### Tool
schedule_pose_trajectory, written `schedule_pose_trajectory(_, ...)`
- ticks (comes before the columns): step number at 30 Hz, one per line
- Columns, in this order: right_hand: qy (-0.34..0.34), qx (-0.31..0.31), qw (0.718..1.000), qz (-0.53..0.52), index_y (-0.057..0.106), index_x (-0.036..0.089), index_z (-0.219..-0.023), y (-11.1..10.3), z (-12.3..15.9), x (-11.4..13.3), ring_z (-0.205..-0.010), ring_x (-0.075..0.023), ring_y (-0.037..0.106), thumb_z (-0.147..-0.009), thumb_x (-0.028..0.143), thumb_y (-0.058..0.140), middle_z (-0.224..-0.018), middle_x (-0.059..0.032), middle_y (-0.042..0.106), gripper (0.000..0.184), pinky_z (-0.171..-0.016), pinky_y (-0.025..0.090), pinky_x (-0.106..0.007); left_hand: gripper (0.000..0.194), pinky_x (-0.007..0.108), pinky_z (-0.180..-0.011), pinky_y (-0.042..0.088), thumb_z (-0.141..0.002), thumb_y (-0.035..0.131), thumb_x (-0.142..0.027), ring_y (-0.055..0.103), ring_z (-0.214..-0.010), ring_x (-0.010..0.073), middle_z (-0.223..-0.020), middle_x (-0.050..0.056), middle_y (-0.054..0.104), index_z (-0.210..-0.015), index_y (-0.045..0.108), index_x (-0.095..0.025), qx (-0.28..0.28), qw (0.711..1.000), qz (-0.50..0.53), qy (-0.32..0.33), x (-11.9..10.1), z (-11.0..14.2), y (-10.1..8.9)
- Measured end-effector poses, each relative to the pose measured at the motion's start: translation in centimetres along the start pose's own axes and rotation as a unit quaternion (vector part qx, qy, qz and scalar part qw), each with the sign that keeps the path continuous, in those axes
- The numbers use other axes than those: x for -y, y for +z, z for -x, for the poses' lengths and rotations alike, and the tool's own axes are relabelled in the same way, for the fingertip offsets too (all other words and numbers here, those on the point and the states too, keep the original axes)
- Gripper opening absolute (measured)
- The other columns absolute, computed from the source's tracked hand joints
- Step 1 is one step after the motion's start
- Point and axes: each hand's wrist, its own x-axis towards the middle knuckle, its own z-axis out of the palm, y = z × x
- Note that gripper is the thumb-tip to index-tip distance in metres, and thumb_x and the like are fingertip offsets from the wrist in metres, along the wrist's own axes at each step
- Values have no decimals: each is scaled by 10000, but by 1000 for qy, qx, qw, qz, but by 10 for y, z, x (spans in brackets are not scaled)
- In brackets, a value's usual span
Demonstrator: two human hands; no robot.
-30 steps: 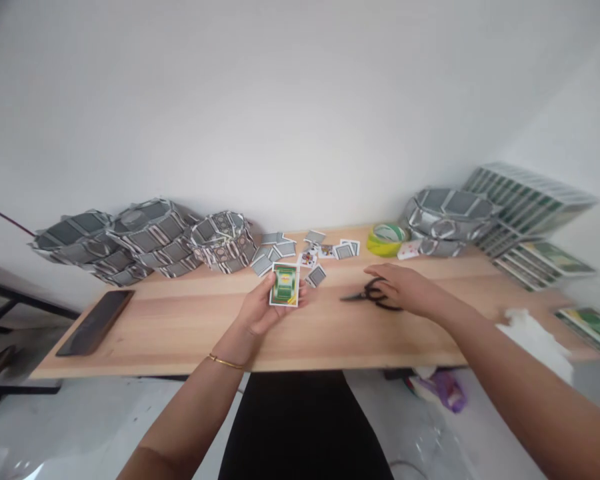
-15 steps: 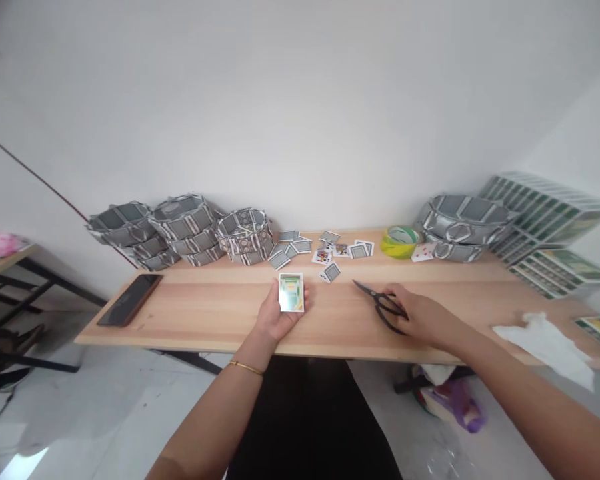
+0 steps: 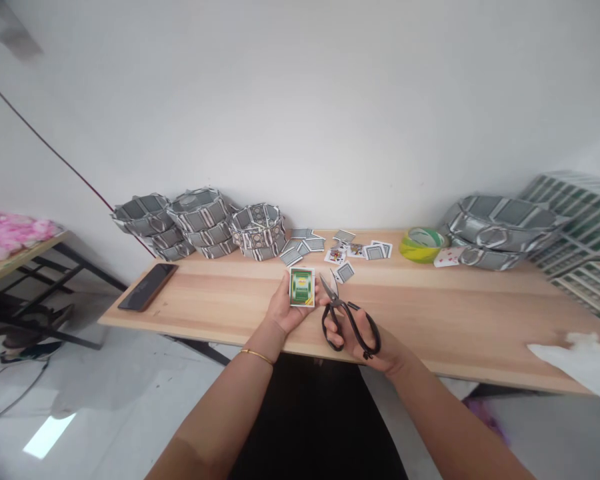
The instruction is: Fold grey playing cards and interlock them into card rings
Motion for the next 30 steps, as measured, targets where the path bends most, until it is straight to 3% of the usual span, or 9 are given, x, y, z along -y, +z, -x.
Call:
schedule_pose_trajectory(10, 102, 54, 987, -114, 509, 273, -1199, -5, -2, -2, -611, -101, 368, -716, 762, 468, -808, -1, 446, 689, -632, 311, -269, 544, 332, -667, 485, -867, 422, -565, 623, -728, 203, -862, 136, 666, -966, 639, -76, 43, 998, -20, 37, 2, -2, -1)
schedule_pose_trajectory(15, 112, 43, 986, -115, 507, 267, -1189, -6, -4, -3, -609, -101, 358, -705, 770, 469, -800, -1, 447, 699, -627, 315, -263, 559, 326, -658, 476, -864, 421, -574, 616, -703, 195, -875, 144, 663, -966, 636, -68, 52, 997, -19, 48, 2, 1, 4)
schedule_pose_trajectory(19, 116, 18, 989, -88, 523, 274, -1150, -3, -2, -2, -599, -104, 344, -660, 804, 472, -785, 5, 438, 723, -618, 318, -267, 525, 317, -686, 478, -856, 455, -561, 620, -700, 183, -862, 132, 665, -959, 631, -76, 24, 997, -44, 65, 3, 3, 4)
schedule_pose_trajectory(22, 107, -1, 993, -55, 539, 287, -1099, 0, 0, -4, -597, -110, 348, -648, 825, 448, -778, 6, 436, 709, -613, 325, -275, 529, 322, -697, 485, -853, 456, -566, 623, -697, 183, -859, 130, 671, -973, 630, -81, 22, 996, -57, 67, 3, 3, 3)
schedule_pose_trajectory(27, 52, -2, 999, -12, 525, 270, -1117, 6, 1, -7, -598, -107, 362, -710, 789, 419, -780, 4, 435, 667, -615, 335, -277, 595, 322, -674, 485, -862, 393, -599, 615, -682, 187, -846, 140, 669, -978, 636, -69, 86, 995, -46, 33, 3, 5, 5)
schedule_pose_trajectory(30, 16, -6, 1000, 17, 505, 259, -1137, 10, -1, -8, -596, -109, 354, -747, 757, 413, -783, 4, 426, 639, -605, 323, -274, 574, 340, -660, 493, -879, 372, -577, 615, -692, 192, -866, 139, 666, -989, 633, -78, 77, 996, -30, 18, 2, 7, 9)
